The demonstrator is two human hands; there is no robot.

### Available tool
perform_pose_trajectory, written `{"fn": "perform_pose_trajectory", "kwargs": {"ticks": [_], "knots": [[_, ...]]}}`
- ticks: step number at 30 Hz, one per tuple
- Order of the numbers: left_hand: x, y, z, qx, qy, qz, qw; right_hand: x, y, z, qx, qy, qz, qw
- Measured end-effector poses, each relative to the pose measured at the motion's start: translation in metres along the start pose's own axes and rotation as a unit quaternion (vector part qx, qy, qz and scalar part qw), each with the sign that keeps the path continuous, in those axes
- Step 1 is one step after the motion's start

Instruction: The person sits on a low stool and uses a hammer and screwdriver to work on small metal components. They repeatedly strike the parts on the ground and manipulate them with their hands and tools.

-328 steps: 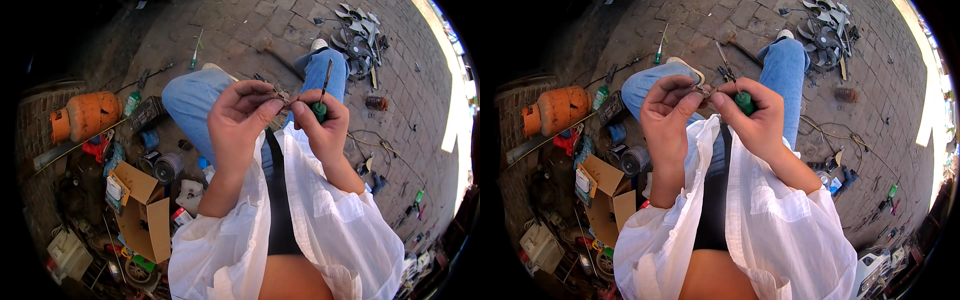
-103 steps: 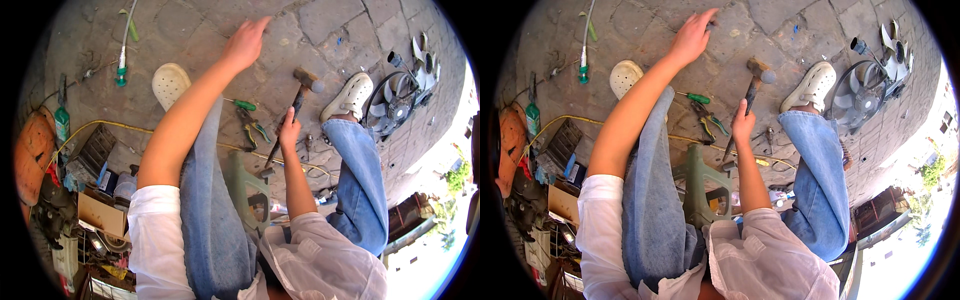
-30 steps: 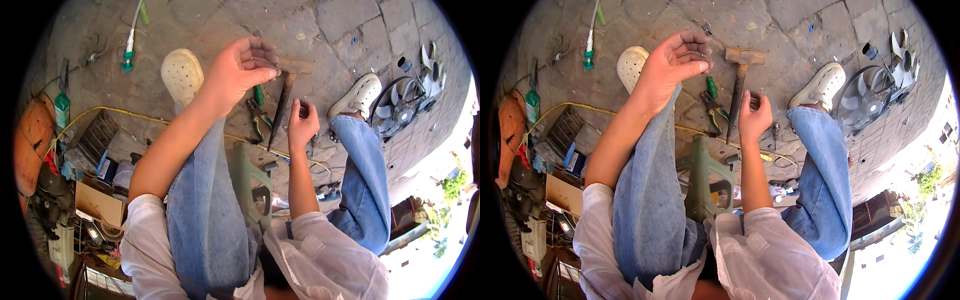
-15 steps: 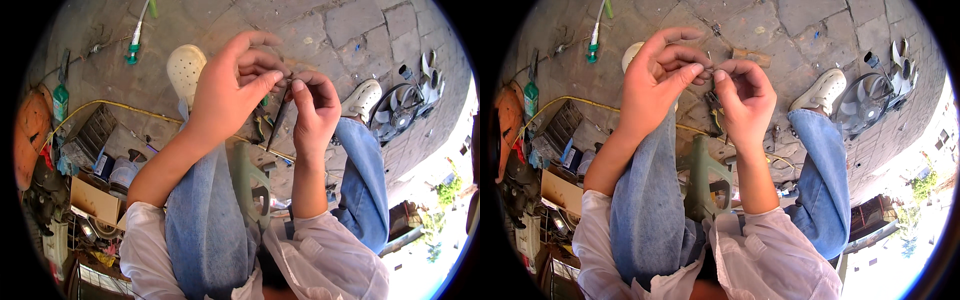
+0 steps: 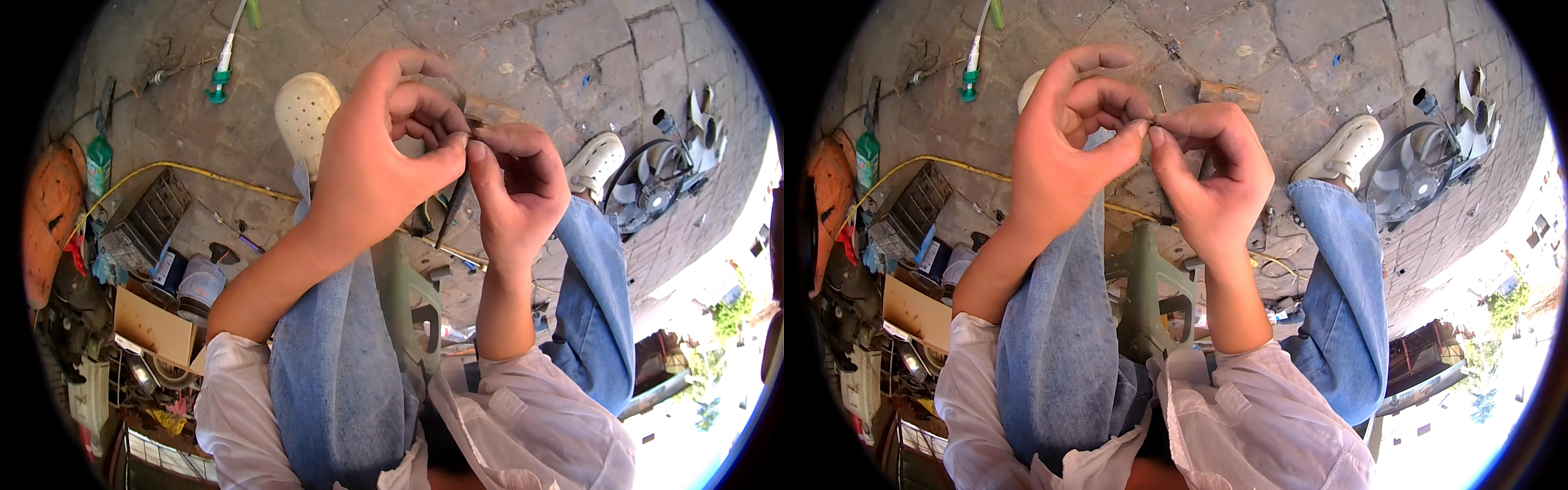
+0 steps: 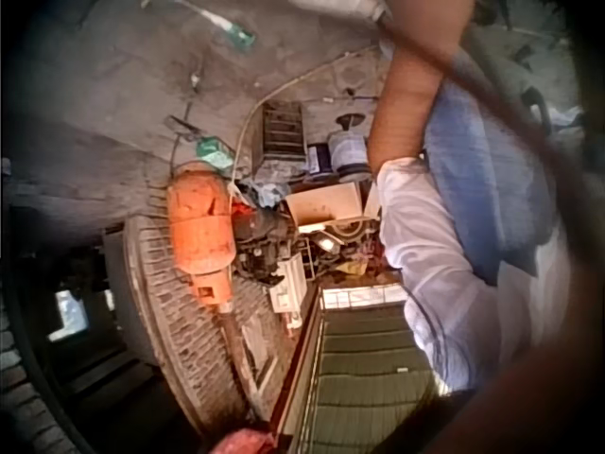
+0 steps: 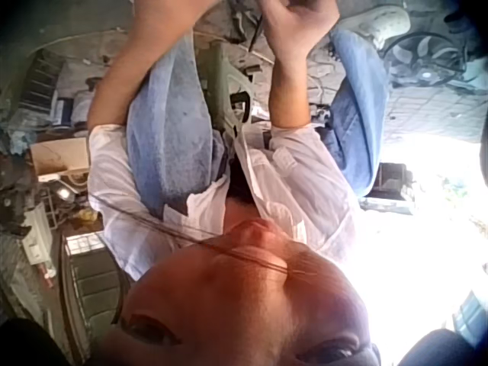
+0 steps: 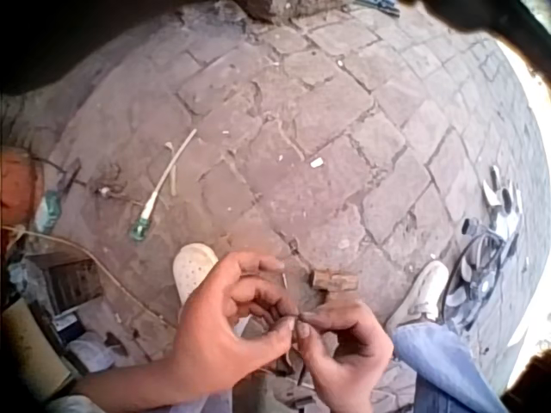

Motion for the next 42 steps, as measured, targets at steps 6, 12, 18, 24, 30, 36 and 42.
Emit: {"fn": "perform_pose_trajectory", "kwargs": {"ticks": [6, 12, 18, 24, 30, 36, 42], "knots": [[-0.003, 0.004, 0.001, -0.075, 0.006, 0.088, 0.993, 0.006, 0.014, -0.004, -0.222, 0.094, 0.248, 0.938], [-0.001, 0.001, 0.000, -0.192, 0.102, 0.132, 0.967, -0.007, -0.018, -0.004, 0.468, 0.008, -0.372, 0.802], [-0.001, -0.002, -0.002, -0.234, 0.136, 0.154, 0.950, -0.008, -0.013, -0.004, 0.428, -0.012, -0.339, 0.838], [0.000, 0.002, 0.000, -0.218, 0.122, 0.138, 0.959, -0.007, -0.007, -0.004, 0.397, -0.035, -0.314, 0.862], [0.001, 0.005, 0.002, -0.162, 0.092, 0.077, 0.980, -0.006, -0.007, -0.003, 0.361, -0.018, -0.287, 0.887], [0.002, 0.000, 0.002, -0.036, 0.062, -0.040, 0.997, -0.004, -0.002, -0.004, 0.251, -0.015, -0.229, 0.940], [0.002, 0.019, 0.004, 0.011, 0.088, 0.026, 0.996, -0.008, -0.015, -0.002, 0.151, 0.003, -0.213, 0.965]]}}
Point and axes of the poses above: each hand's wrist, its own x-axis towards the middle knuckle, its own z-axis out of the back of the hand, y = z × x, the point moved 4 cm from there along x, towards the middle knuckle, and after that the axes turned 12 degrees about x, right-handed, at the moved point
